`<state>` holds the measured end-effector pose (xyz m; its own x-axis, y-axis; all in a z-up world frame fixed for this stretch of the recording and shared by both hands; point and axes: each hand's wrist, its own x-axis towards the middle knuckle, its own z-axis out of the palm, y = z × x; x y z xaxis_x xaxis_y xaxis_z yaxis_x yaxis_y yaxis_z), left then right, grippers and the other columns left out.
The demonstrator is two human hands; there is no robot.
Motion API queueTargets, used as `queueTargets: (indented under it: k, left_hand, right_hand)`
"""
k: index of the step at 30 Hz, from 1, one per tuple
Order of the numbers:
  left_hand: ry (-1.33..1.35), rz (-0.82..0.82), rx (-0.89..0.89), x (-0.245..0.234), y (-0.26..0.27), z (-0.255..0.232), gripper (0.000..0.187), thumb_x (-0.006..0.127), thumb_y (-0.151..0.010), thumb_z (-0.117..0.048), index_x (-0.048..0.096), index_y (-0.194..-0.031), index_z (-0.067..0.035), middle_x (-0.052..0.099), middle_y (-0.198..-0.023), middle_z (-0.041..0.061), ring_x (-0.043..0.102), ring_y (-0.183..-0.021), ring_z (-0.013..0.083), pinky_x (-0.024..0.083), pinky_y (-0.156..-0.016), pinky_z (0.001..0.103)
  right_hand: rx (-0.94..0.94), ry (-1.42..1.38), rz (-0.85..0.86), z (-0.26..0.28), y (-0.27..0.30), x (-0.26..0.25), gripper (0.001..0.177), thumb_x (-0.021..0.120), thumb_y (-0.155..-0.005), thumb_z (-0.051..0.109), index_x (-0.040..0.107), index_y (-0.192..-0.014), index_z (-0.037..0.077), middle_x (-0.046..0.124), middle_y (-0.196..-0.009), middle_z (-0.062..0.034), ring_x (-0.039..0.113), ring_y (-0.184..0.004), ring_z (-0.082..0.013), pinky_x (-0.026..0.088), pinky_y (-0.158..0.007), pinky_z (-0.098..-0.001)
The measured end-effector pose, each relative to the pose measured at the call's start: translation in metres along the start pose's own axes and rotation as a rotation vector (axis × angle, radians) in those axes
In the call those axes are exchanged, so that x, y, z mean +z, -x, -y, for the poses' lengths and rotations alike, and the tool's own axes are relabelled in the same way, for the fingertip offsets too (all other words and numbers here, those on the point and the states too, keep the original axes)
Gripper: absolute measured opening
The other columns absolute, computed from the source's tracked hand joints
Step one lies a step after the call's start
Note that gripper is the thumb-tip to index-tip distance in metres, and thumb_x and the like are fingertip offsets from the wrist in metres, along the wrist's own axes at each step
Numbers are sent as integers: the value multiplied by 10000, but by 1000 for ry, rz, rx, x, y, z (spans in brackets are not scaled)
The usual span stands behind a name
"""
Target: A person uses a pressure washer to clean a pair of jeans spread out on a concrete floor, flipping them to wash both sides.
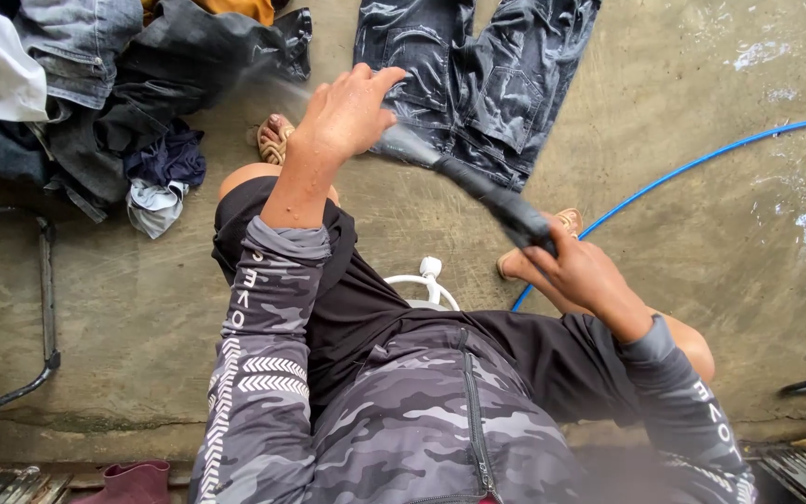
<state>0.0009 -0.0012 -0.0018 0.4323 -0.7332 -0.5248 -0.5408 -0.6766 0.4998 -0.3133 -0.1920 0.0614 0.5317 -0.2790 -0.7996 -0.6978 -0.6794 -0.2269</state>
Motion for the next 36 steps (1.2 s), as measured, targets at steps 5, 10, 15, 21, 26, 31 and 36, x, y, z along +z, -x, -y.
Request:
queueTargets:
  k: [5, 10, 15, 21, 26, 31, 36]
  left_hand:
    - [0, -14, 23, 5, -1, 2, 570, 574, -1022, -166, 403, -1563, -218, 530, -1376, 200, 529, -1220, 379, 397, -986, 594]
    - [-13, -27, 36, 9, -7, 4, 569, 571, -1029, -175, 400, -1570, -216, 530, -1365, 191, 531, -1209, 390, 392, -979, 595]
    - [-34, -14, 26, 11, -8, 0, 566, 567, -1024, -174, 412, -1566, -222, 542, -1349, 196, 539, -1197, 376, 407, -964, 566]
    - [-16, -2, 34, 12, -11, -6, 574, 573, -1029, -190, 402, -1577, -206, 543, -1339, 194, 535, -1190, 389, 437, -940, 564]
    - [-41, 38, 66, 17, -24, -17, 529, 529, -1036, -166, 407, -1548, -217, 523, -1351, 202, 500, -1192, 409, 427, -931, 575]
    - [-62, 101, 81, 26, -59, -45, 576, 587, -1015, -234, 410, -1563, -224, 491, -1434, 193, 512, -1262, 423, 433, -991, 610]
    - [-119, 115, 123, 129, -159, -35, 506, 655, -990, -259, 503, -1470, -221, 512, -1383, 195, 535, -1250, 441, 456, -999, 619]
  right_hand:
    - [374, -24, -145, -47, 3, -8, 601, 459, -991, 503, 356, -1503, 205, 635, -1179, -413, 567, -1086, -634, 435, -852, -629]
    - [425, -78, -154, -97, 13, 8, 565, 469, -989, 480, 391, -1463, 182, 643, -1171, -400, 562, -1113, -610, 438, -874, -592]
    - [388, -119, -170, -97, 31, 9, 545, 522, -980, 469, 422, -1437, 189, 638, -1155, -424, 545, -1112, -639, 431, -874, -608]
    - [548, -105, -143, -106, 44, 2, 607, 444, -1008, 480, 345, -1546, 218, 618, -1231, -418, 570, -1108, -623, 445, -880, -618]
    - [495, -207, -118, -114, 60, 12, 366, 523, -1023, 436, 481, -1181, 109, 747, -739, -216, 722, -757, -427, 482, -807, -503]
    - [530, -147, -175, -138, 56, 22, 530, 485, -1000, 497, 430, -1392, 145, 685, -1064, -367, 612, -1073, -589, 444, -912, -588]
    - [516, -190, -196, -143, 46, 35, 506, 519, -979, 477, 461, -1369, 160, 750, -755, -286, 650, -988, -556, 446, -898, -558]
